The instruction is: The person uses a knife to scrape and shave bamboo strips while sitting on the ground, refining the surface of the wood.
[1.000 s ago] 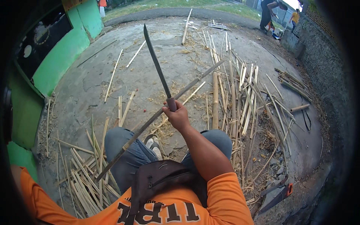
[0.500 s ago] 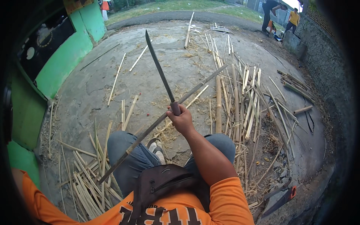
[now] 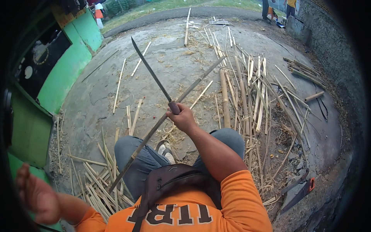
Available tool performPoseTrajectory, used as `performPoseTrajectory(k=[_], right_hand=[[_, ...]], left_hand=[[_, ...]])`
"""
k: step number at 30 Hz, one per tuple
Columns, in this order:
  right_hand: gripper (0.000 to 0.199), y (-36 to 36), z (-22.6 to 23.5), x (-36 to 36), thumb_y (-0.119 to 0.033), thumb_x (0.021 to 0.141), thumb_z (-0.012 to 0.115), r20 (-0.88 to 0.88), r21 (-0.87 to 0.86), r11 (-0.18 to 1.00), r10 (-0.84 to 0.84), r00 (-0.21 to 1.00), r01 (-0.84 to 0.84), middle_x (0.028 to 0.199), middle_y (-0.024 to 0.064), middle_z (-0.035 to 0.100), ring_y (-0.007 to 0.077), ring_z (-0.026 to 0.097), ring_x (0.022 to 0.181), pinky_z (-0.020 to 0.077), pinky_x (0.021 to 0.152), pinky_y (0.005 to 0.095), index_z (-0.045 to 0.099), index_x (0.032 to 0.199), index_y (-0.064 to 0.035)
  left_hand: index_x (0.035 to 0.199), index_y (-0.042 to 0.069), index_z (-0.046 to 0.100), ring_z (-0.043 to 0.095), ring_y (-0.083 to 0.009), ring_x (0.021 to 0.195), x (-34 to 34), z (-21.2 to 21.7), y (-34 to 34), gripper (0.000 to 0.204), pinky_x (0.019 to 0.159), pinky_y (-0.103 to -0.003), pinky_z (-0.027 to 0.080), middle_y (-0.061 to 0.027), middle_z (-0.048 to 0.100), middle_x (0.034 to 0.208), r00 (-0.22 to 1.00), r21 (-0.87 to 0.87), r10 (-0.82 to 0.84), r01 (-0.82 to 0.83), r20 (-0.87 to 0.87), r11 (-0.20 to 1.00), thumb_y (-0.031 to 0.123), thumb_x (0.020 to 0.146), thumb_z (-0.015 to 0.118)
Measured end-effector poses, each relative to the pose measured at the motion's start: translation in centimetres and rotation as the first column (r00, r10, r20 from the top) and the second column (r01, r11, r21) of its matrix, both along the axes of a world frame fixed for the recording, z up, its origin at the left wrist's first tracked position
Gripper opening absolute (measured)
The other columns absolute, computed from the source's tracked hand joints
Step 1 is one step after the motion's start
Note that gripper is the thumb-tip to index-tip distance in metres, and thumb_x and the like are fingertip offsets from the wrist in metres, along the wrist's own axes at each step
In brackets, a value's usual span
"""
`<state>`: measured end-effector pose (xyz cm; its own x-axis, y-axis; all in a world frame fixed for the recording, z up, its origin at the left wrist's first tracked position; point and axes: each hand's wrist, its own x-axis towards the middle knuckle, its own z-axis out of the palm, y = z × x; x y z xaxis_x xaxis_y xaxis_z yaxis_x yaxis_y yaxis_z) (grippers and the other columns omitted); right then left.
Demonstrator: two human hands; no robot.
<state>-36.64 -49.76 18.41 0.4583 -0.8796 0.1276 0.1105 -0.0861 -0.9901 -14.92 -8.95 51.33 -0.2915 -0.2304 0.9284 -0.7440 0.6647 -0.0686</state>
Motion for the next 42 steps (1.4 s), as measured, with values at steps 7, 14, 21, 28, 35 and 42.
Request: performPoseTrajectory(k=[7,14,21,28,35,42], right_hand=[[0.034,2.1,1.7,0.0,-0.020,0.087,0.086,-0.023,0.016,0.998,0.067,0.997,-0.067,0.100,0.0050,0.075,0.0125,0.068,0.091,0.0552,0.083,0.0311,0.073,0.113,-0.0012],[0.038,3.5,2.2,1.4,-0.019,0.088,0.086,0.010,0.068,0.985,0.159,0.987,-0.159,0.108,0.0075,0.075,0.0138,0.069,0.099,0.0553,0.089,0.0317,0.072,0.118,0.0002],[0.027,4.8,3.7,1.4,-0.020,0.091,0.084,-0.011,-0.047,0.969,0.244,0.970,-0.244,0.085,-0.0020,0.066,0.0048,0.056,0.064,0.0464,0.054,0.0249,0.071,0.111,-0.0073],[0.034,5.3,5.6,0.8,-0.023,0.092,0.083,-0.026,0.074,0.943,0.328,0.944,-0.325,0.097,0.0016,0.072,0.0071,0.063,0.076,0.0506,0.060,0.0259,0.073,0.121,-0.0079],[0.034,3.5,1.8,0.6,-0.026,0.092,0.083,-0.086,-0.365,0.919,0.127,0.988,-0.150,0.090,0.0033,0.069,0.0156,0.064,0.073,0.0528,0.063,0.0365,0.072,0.119,-0.0077],[0.023,4.1,4.9,-0.7,-0.030,0.088,0.077,-0.485,-0.664,0.698,-0.129,0.865,-0.268,0.078,0.0153,0.068,0.0401,0.069,0.075,0.0530,0.064,0.0473,0.066,0.090,-0.0100]], left_hand=[[0.127,0.003,0.067,0.061,-0.0404,0.119,-1.8,-22.0,-2.8,0.067,0.102,-0.049,0.048,-0.0197,0.063,0.125,0.687,0.824,0.683,-0.521,0.250,0.223,0.056,0.087,0.079],[0.119,0.001,0.066,0.071,-0.0388,0.095,-2.6,-27.5,-0.4,0.054,0.083,-0.048,0.054,-0.0183,0.072,0.106,0.606,0.918,0.752,-0.397,0.259,0.003,0.047,0.092,0.076],[0.109,0.004,0.059,0.070,-0.0406,0.084,-3.9,-29.0,0.1,0.046,0.073,-0.052,0.053,-0.0175,0.070,0.089,0.579,0.926,0.785,-0.378,0.220,0.019,0.047,0.097,0.071],[0.112,0.003,0.061,0.068,-0.0470,0.085,-4.0,-31.3,2.0,0.047,0.073,-0.054,0.053,-0.0210,0.070,0.091,0.567,0.876,0.786,-0.477,0.245,0.070,0.048,0.100,0.064],[0.109,0.001,0.067,0.067,-0.0488,0.087,-2.9,-30.9,2.1,0.045,0.074,-0.056,0.052,-0.0233,0.071,0.094,0.486,0.831,0.840,-0.551,0.241,0.080,0.044,0.107,0.054],[0.101,-0.001,0.066,0.065,-0.0515,0.082,-2.8,-30.6,1.0,0.048,0.070,-0.056,0.049,-0.0254,0.068,0.083,0.497,0.930,0.857,-0.362,0.134,0.064,0.045,0.107,0.055]])
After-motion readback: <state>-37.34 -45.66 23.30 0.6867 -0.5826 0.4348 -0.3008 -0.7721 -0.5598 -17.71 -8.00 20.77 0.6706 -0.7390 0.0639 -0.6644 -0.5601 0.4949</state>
